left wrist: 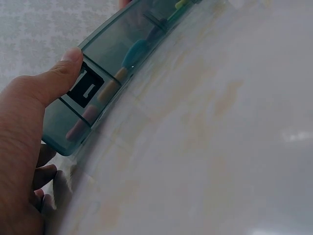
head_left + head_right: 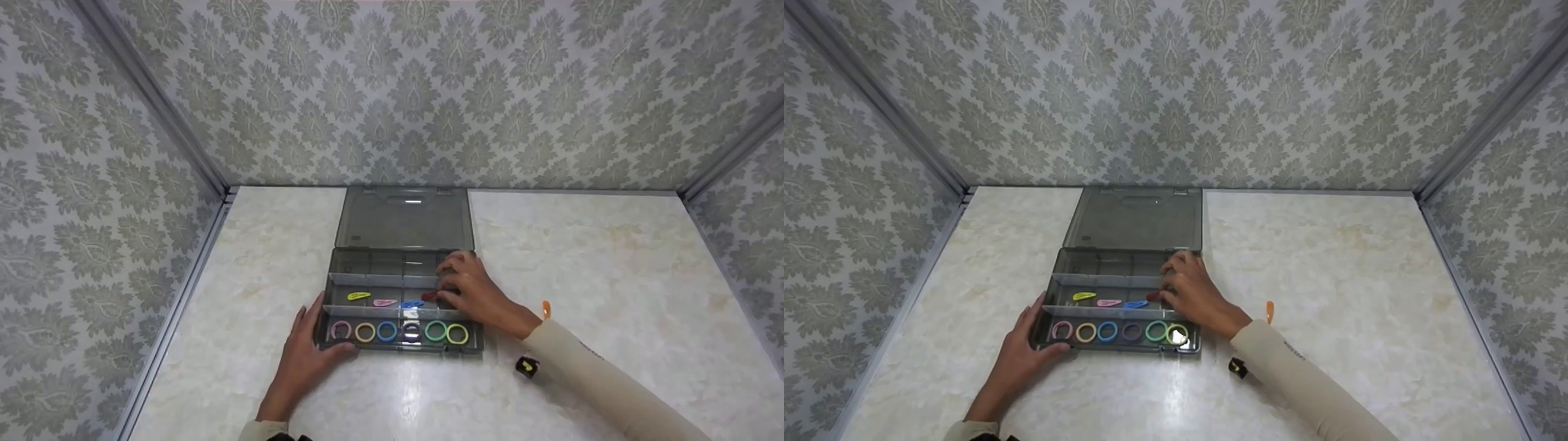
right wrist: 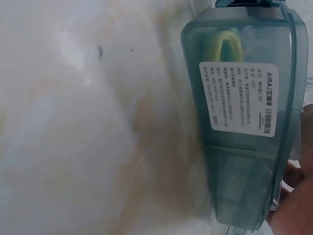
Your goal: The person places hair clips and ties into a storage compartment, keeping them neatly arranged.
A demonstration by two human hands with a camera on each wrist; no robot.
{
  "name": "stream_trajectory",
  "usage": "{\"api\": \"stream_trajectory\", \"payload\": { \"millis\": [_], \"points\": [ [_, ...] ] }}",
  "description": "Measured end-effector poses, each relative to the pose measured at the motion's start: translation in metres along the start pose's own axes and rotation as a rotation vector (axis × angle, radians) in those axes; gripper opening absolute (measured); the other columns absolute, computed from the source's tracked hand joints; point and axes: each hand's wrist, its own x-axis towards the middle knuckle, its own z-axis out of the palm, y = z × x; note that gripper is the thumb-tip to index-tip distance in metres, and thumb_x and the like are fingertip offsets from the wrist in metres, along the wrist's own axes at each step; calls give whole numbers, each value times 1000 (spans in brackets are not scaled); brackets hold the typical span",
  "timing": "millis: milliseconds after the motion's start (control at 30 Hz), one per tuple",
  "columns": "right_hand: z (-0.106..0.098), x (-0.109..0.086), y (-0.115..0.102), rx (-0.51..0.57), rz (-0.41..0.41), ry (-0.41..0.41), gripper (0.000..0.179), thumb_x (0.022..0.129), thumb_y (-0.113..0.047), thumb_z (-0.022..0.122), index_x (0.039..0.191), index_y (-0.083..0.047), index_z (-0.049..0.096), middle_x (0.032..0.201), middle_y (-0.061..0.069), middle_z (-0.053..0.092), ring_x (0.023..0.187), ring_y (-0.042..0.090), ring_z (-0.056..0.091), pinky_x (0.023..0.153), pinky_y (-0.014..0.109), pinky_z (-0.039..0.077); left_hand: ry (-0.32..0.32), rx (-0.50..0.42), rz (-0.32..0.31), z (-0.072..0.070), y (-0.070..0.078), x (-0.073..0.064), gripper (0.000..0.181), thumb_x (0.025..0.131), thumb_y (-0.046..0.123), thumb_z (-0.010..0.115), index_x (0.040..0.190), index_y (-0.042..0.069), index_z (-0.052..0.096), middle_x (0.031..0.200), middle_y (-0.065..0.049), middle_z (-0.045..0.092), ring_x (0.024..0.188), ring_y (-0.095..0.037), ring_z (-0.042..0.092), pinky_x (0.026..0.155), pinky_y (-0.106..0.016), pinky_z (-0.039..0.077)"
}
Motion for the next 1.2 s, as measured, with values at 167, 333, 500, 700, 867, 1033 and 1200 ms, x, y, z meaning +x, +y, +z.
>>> {"api": "stream_trajectory", "payload": {
  "millis": [167,333,500,700,867,1033,1200],
  "points": [
    [-1,0,2,25,-3,-3,4,93,-6,89,92,-5,85,122,13,73,126,37,56,107,64,44,1,0,10,0,0,1,124,78,68,93,176,28,29,177,-11,39,168,-47,15,131,-71,23],
    [-5,-6,8,61,-12,13,3,94,-5,87,95,-4,85,124,13,72,127,38,55,108,66,43,-6,3,3,-1,2,0,125,77,68,94,176,28,29,176,-11,40,167,-48,16,130,-72,24],
    [-11,-17,11,85,11,46,4,96,-6,87,96,-3,84,127,14,71,131,38,54,112,67,42,-7,8,-14,0,3,0,126,76,70,93,176,29,30,177,-11,39,167,-47,16,130,-73,23],
    [-15,-32,15,90,8,128,13,90,3,89,92,-7,82,125,15,71,134,45,54,115,69,41,-17,32,-24,2,4,2,129,75,75,90,177,28,27,177,-9,38,168,-47,16,132,-69,22],
    [-16,-43,21,94,11,177,16,88,4,90,93,-9,81,126,16,70,133,46,54,112,69,41,-23,22,-35,-1,2,1,129,75,76,90,177,30,25,178,-7,36,169,-45,14,132,-69,20],
    [-18,-54,26,144,47,206,16,89,3,89,97,-9,82,127,18,70,131,41,53,111,62,40,-28,12,-39,-1,3,2,129,75,75,90,177,31,25,179,-6,35,169,-44,13,132,-69,20],
    [-22,-66,31,147,48,254,22,90,1,90,109,-6,82,128,17,70,129,39,54,109,53,44,-28,11,-40,1,3,1,129,75,75,91,177,32,25,179,-7,35,169,-45,13,132,-70,21]
  ]
}}
